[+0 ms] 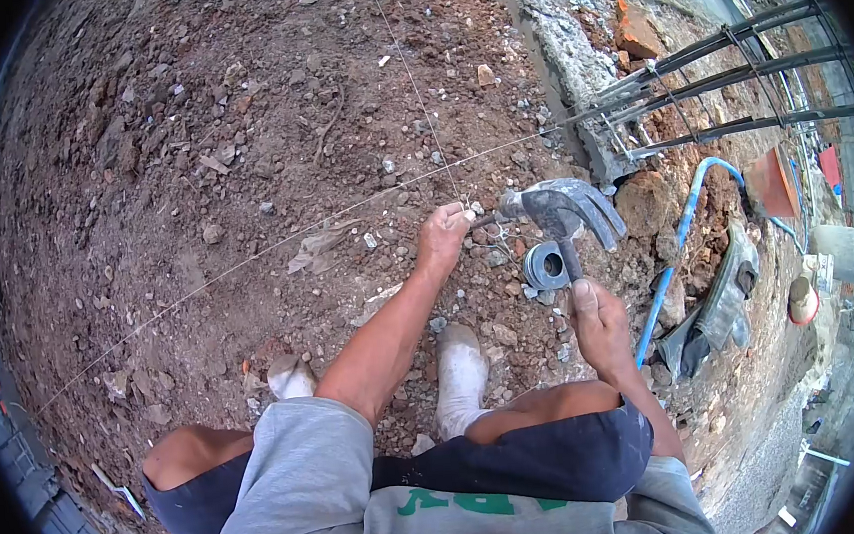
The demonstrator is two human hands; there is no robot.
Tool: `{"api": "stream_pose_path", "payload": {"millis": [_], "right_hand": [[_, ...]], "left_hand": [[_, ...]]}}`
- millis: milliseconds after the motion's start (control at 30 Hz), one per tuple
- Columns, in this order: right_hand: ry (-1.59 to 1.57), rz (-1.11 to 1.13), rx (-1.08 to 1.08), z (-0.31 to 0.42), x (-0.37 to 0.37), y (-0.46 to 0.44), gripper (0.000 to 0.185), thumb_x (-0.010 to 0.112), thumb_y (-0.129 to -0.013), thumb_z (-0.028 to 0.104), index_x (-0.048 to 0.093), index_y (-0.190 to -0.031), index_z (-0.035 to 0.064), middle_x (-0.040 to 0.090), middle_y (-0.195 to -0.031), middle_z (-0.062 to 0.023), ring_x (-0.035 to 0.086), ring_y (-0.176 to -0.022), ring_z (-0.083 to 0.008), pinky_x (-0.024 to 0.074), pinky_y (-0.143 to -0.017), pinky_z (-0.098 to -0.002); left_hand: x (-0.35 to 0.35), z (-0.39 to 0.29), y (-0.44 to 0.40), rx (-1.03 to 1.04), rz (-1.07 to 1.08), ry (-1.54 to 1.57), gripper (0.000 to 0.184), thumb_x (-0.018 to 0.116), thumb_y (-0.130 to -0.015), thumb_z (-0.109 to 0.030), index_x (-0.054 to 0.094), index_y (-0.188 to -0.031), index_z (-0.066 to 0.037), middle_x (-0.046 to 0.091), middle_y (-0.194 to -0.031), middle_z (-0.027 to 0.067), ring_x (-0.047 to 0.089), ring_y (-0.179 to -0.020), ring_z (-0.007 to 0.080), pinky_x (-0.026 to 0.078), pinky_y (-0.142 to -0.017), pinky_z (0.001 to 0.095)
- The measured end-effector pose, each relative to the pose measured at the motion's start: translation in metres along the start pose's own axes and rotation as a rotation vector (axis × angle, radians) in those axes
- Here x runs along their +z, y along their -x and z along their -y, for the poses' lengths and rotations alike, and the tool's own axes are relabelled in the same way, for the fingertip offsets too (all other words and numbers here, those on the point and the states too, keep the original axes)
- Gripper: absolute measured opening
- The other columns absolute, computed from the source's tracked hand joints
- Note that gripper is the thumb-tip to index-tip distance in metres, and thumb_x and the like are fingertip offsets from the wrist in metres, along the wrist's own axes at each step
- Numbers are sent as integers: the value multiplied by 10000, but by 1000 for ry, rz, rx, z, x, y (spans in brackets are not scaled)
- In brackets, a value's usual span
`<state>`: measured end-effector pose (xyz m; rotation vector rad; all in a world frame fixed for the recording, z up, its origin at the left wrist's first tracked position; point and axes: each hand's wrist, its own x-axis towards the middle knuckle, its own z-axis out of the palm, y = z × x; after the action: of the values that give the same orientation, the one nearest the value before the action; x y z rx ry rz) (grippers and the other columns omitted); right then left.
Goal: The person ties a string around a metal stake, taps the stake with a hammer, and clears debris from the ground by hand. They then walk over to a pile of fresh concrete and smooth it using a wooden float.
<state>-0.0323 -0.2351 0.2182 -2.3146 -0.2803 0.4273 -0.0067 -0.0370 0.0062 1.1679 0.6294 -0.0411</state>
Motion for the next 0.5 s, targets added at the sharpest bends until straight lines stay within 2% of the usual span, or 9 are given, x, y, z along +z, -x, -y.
{"api": "stream_pose_path", "payload": {"millis": [100, 133, 167, 233, 267, 333, 400, 433, 500], "right_hand": [[-221, -48, 60, 24, -18, 3, 513, 414, -1018, 433, 507, -715, 29, 438, -540, -23, 450, -476, -132, 359, -463, -306], [-257, -49, 53, 35, -26, 4, 532, 382, -1016, 475, 498, -722, 47, 414, -548, 24, 383, -471, -65, 279, -434, -252], [-341, -84, 14, 41, -31, 4, 541, 386, -1006, 502, 500, -752, 38, 404, -542, 22, 355, -463, -54, 236, -427, -243], [-380, -198, -142, 40, -33, 4, 506, 422, -976, 549, 458, -816, 71, 350, -540, 38, 303, -423, -48, 227, -373, -214], [-406, -178, -184, 45, -34, 3, 519, 422, -981, 534, 471, -801, 50, 397, -549, 18, 365, -435, -74, 265, -395, -241], [-67, -167, -240, 31, -24, 0, 497, 415, -998, 485, 489, -804, 33, 434, -557, 1, 408, -459, -100, 298, -426, -272], [305, -26, -231, 12, -11, -6, 451, 400, -1024, 385, 512, -789, 16, 482, -587, -21, 460, -513, -136, 351, -491, -326], [296, 106, -37, 8, -9, -5, 427, 411, -1028, 355, 508, -772, 27, 475, -609, -18, 455, -538, -130, 372, -515, -322], [45, 48, -4, 3, -3, -1, 476, 409, -1025, 399, 493, -734, 32, 459, -605, -12, 453, -538, -119, 370, -513, -308]], "left_hand": [[3, 8, 2, -21, 8, 10, 411, 675, -884, -181, 558, -1206, 46, 663, -1130, 167, 633, -1035, 198, 487, -889, 300], [1, 7, 2, -29, 16, -10, 407, 675, -884, -178, 560, -1204, 46, 663, -1130, 167, 634, -1034, 196, 488, -887, 299], [0, 6, 1, -33, 25, -34, 403, 676, -884, -175, 561, -1201, 45, 663, -1130, 167, 634, -1032, 195, 488, -885, 297], [0, 5, 3, -31, 14, -30, 404, 675, -884, -175, 561, -1202, 45, 664, -1129, 167, 635, -1030, 194, 488, -884, 293], [1, 4, 3, -26, 9, -27, 404, 675, -884, -175, 561, -1203, 46, 665, -1129, 167, 636, -1028, 193, 488, -884, 290], [0, 6, 2, -20, 22, -6, 412, 674, -885, -184, 559, -1208, 44, 666, -1129, 164, 636, -1030, 190, 487, -888, 290], [0, 7, 5, -31, 29, -20, 420, 674, -886, -193, 558, -1212, 45, 667, -1129, 161, 636, -1034, 188, 486, -893, 291], [-1, 4, 7, -41, 33, -47, 424, 674, -887, -199, 557, -1213, 46, 667, -1129, 160, 635, -1036, 188, 485, -895, 291], [-1, -2, -8, -11, 26, -66, 430, 674, -887, -207, 556, -1214, 46, 667, -1129, 159, 634, -1041, 188, 485, -899, 293]]}}
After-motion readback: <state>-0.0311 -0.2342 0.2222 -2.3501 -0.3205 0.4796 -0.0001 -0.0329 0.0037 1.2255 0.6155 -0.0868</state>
